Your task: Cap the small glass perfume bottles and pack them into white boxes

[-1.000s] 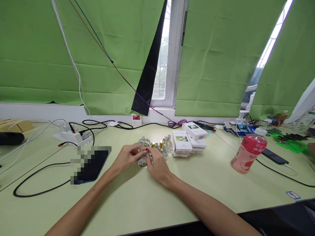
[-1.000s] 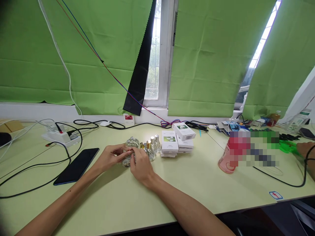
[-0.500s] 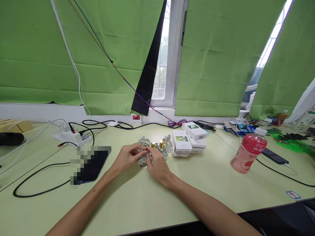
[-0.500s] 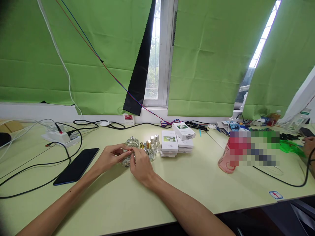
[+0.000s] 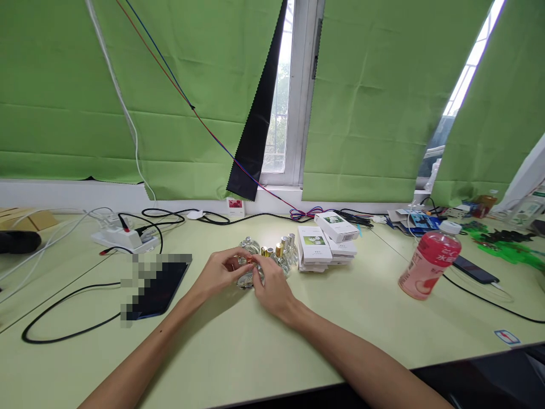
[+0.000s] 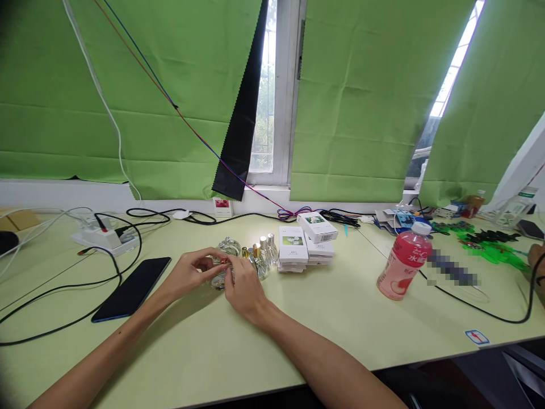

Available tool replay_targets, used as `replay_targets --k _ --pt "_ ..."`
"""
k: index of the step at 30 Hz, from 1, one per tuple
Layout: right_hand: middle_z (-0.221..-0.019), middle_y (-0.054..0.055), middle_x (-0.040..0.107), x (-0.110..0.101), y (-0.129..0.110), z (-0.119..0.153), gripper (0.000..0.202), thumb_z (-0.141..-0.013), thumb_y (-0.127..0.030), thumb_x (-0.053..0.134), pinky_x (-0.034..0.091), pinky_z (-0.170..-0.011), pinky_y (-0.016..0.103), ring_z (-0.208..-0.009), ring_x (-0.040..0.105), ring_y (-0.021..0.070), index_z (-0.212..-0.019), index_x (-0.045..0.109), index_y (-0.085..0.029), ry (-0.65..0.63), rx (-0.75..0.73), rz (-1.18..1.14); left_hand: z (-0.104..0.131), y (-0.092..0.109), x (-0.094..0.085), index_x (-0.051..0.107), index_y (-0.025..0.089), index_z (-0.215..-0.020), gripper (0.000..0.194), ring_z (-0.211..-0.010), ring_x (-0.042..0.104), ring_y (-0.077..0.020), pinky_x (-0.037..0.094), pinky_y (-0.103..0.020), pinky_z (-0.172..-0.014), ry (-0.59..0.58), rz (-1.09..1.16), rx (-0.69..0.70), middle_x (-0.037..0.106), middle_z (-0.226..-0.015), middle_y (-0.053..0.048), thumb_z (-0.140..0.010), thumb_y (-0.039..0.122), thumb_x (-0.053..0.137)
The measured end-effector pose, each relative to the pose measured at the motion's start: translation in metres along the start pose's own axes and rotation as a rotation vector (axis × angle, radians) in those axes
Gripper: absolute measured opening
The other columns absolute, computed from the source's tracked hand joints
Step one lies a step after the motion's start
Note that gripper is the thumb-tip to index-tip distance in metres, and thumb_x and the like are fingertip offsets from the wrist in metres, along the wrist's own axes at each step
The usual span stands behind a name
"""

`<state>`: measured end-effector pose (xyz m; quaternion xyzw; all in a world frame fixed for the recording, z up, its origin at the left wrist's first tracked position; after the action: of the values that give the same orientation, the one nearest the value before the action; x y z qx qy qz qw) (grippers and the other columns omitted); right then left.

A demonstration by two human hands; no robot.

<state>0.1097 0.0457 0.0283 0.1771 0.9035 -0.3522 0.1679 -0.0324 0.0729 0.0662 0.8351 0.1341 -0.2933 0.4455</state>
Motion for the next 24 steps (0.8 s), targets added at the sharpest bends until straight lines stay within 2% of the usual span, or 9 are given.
replay_targets --k 9,13,15,18,24 --pt "-0.117 0.016 0.069 -0.0001 0.0003 0.0002 0.038 -0.095 -0.012 0.045 0.053 -0.097 0.041 -0.111 0.064 0.0252 -0.130 0.059 -0.012 -0.013 0.017 0.000 0.0030 0.0028 -0.0020 0.072 0.016 -0.102 0.033 -0.053 0.053 -0.0102 0.047 -0.021 -0.053 -0.022 -0.034 0.020 0.066 -0.067 0.000 -0.087 0.045 0.067" --pt "-0.117 0.016 0.069 -0.0002 0.0002 -0.0002 0.035 -0.096 -0.013 0.045 0.054 -0.096 0.042 -0.110 0.064 0.0254 -0.128 0.060 -0.012 -0.001 0.001 0.016 0.0027 0.0041 -0.0038 0.074 0.017 -0.097 0.030 -0.054 0.051 -0.0099 0.046 -0.020 -0.052 0.021 -0.066 0.060 0.065 -0.064 0.000 -0.089 0.043 0.064" --pt "-0.117 0.016 0.070 -0.0007 -0.0005 -0.0005 0.035 -0.096 -0.014 0.044 0.055 -0.095 0.043 -0.108 0.064 0.0259 -0.127 0.061 -0.012 0.004 -0.007 0.019 0.0023 0.0043 -0.0034 0.075 0.017 -0.092 0.029 -0.057 0.053 -0.0105 0.045 -0.020 -0.053 0.028 -0.061 0.080 0.069 -0.070 -0.002 -0.090 0.042 0.063" --pt "-0.116 0.017 0.070 -0.0012 -0.0014 -0.0006 0.035 -0.096 -0.014 0.044 0.055 -0.095 0.043 -0.108 0.064 0.0265 -0.127 0.061 -0.011 0.005 -0.015 0.021 0.0018 0.0048 -0.0013 0.073 0.016 -0.084 0.031 -0.063 0.057 -0.0120 0.045 -0.021 -0.053 0.007 -0.009 0.096 0.073 -0.084 -0.007 -0.093 0.042 0.059" --pt "-0.115 0.014 0.070 -0.0007 -0.0007 -0.0007 0.036 -0.095 -0.012 0.045 0.055 -0.094 0.040 -0.108 0.065 0.0248 -0.128 0.060 -0.015 0.000 -0.011 0.031 0.0020 0.0063 0.0008 0.069 0.015 -0.080 0.034 -0.063 0.055 -0.0113 0.045 -0.021 -0.052 -0.035 0.029 0.102 0.072 -0.088 -0.008 -0.095 0.043 0.057"
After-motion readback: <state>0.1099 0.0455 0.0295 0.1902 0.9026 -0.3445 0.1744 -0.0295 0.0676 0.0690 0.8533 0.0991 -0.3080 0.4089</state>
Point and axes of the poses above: each hand's wrist, its own z-axis away from the middle knuckle, its own x-axis out of the palm, y = z × x, the point moved 5 cm from there along -z, towards the middle knuckle
